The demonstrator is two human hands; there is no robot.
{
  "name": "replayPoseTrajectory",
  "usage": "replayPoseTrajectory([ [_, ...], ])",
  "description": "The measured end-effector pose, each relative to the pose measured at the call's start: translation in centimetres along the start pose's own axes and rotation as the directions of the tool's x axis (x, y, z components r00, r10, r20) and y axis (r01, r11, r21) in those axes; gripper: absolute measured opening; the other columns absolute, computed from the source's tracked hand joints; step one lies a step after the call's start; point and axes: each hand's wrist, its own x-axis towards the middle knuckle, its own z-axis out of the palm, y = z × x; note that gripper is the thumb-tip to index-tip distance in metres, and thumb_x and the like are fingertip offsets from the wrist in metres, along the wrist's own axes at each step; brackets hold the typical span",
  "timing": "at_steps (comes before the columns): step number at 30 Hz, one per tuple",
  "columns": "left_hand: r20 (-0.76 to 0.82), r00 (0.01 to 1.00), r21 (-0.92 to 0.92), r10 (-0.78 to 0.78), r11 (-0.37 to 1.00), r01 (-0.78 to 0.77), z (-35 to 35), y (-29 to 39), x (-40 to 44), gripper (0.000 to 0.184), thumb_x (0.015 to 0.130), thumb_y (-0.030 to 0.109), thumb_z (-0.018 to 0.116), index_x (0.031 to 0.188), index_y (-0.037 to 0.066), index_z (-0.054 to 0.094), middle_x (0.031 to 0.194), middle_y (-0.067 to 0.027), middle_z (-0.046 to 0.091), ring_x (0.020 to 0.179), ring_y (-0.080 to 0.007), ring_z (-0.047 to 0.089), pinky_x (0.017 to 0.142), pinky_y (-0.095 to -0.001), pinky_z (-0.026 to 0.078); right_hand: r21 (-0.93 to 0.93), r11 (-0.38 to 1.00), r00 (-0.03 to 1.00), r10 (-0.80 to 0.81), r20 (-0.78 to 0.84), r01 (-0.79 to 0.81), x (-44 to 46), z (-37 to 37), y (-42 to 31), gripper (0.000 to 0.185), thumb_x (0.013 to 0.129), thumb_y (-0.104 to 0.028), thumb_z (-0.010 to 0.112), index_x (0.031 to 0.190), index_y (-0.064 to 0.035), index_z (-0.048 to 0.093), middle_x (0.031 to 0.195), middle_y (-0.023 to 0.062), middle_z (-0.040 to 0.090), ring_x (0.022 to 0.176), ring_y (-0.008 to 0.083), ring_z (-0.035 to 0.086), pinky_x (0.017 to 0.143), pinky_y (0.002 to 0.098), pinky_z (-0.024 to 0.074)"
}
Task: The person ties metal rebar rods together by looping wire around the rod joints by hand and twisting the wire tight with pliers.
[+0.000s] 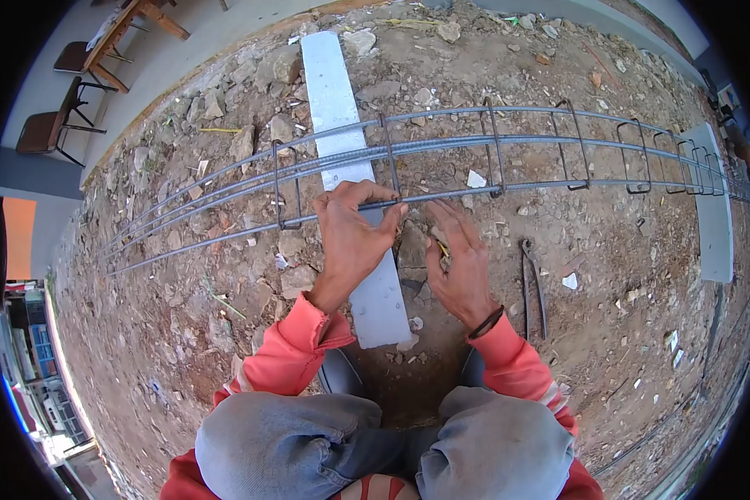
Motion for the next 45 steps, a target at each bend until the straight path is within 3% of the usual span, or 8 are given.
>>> replayPoseTrajectory([
  [11, -0.037, 0.999, 0.016, 0.024, 1.000, -0.023, 0.2, -0.5, -0.3, 0.017, 0.075, 0.022, 0.083, 0.085, 0.011, 0.075, 0.085, -0.0047, 0.072, 0.090, -0.0242, 0.062, 0.097, -0.0393, 0.032, -0.423, 0.867, 0.963, -0.262, 0.061, 0.263, 2.5, 2.3, 2.0, 0.036, 0.083, -0.009, 0.067, 0.119, -0.0102, 0.067, 0.101, 0.0068, 0.070, 0.088, 0.0237, 0.065, 0.091, 0.0420, 0.0372],
  [17, -0.076, 0.976, 0.090, 0.202, 0.977, -0.195, 0.0, -0.3, -0.9, 0.014, 0.077, 0.016, 0.079, 0.091, 0.012, 0.077, 0.088, -0.0030, 0.074, 0.092, -0.0211, 0.063, 0.094, -0.0408, 0.034, -0.344, 0.926, 0.988, -0.145, 0.051, 0.154, 0.6, 0.1, -3.0, 0.012, 0.085, -0.009, 0.067, 0.096, -0.0067, 0.070, 0.067, 0.0095, 0.065, 0.060, 0.0263, 0.061, 0.078, 0.0388, 0.0422],
  [19, -0.055, 0.969, 0.133, 0.240, 0.964, -0.231, -0.4, -0.2, -1.2, 0.014, 0.079, 0.012, 0.078, 0.092, 0.011, 0.077, 0.094, -0.0012, 0.075, 0.093, -0.0185, 0.064, 0.097, -0.0394, 0.033, 0.026, 0.944, 0.933, 0.320, 0.166, -0.329, 0.7, -0.2, -3.7, 0.008, 0.083, -0.004, 0.066, 0.091, -0.0023, 0.068, 0.058, 0.0090, 0.057, 0.047, 0.0245, 0.047, 0.054, 0.0354, 0.0381],
  [23, -0.041, 0.899, 0.252, 0.437, 0.875, -0.413, -0.8, -0.9, -1.7, 0.021, 0.077, 0.009, 0.076, 0.098, 0.009, 0.077, 0.101, -0.0024, 0.075, 0.099, -0.0201, 0.064, 0.098, -0.0428, 0.037, 0.057, 0.944, 0.919, 0.302, 0.254, -0.326, 2.4, -1.6, -5.2, 0.011, 0.083, -0.011, 0.066, 0.081, 0.0004, 0.064, 0.061, 0.0190, 0.060, 0.055, 0.0364, 0.061, 0.050, 0.0421, 0.0452],
  [26, 0.010, 0.876, 0.225, 0.482, 0.853, -0.472, -1.2, -1.8, -1.7, 0.026, 0.075, 0.009, 0.076, 0.101, 0.008, 0.076, 0.106, -0.0034, 0.074, 0.102, -0.0217, 0.063, 0.097, -0.0433, 0.039, -0.096, 0.994, 0.956, 0.079, 0.283, -0.054, 5.1, -2.6, -7.0, 0.004, 0.083, -0.003, 0.064, 0.086, -0.0003, 0.065, 0.059, 0.0150, 0.056, 0.047, 0.0263, 0.047, 0.050, 0.0351, 0.0400],
  [31, 0.051, 0.906, 0.103, 0.420, 0.900, -0.423, -1.8, -1.9, -0.8, 0.029, 0.074, 0.013, 0.076, 0.102, 0.007, 0.075, 0.108, -0.0030, 0.073, 0.104, -0.0232, 0.062, 0.096, -0.0423, 0.039, -0.150, 0.936, 0.920, -0.268, 0.284, 0.319, 9.4, -2.6, -6.2, 0.010, 0.087, -0.008, 0.066, 0.083, 0.0005, 0.068, 0.071, 0.0214, 0.065, 0.068, 0.0413, 0.064, 0.064, 0.0459, 0.0507],
  [34, 0.047, 0.959, -0.019, 0.278, 0.961, -0.277, -1.7, -1.3, -1.1, 0.030, 0.072, 0.018, 0.077, 0.100, 0.008, 0.075, 0.107, -0.0056, 0.074, 0.104, -0.0251, 0.062, 0.096, -0.0424, 0.037, -0.084, 0.996, 0.963, 0.013, 0.268, 0.010, 10.2, -3.0, -5.7, 0.012, 0.087, -0.012, 0.068, 0.083, -0.0003, 0.069, 0.072, 0.0209, 0.066, 0.069, 0.0407, 0.065, 0.065, 0.0458, 0.0506],
  [45, 0.237, 0.967, -0.159, 0.090, 0.986, -0.052, -2.7, -0.2, 1.6, 0.051, 0.080, 0.020, 0.072, 0.117, 0.000, 0.044, 0.091, -0.0185, 0.071, 0.086, -0.0400, 0.066, 0.081, -0.0480, 0.047, -0.285, 0.958, 0.998, -0.053, -0.025, 0.044, 7.4, -1.8, -4.4, 0.013, 0.086, -0.009, 0.069, 0.080, 0.0005, 0.061, 0.067, 0.0200, 0.059, 0.063, 0.0409, 0.060, 0.064, 0.0479, 0.0479],
])
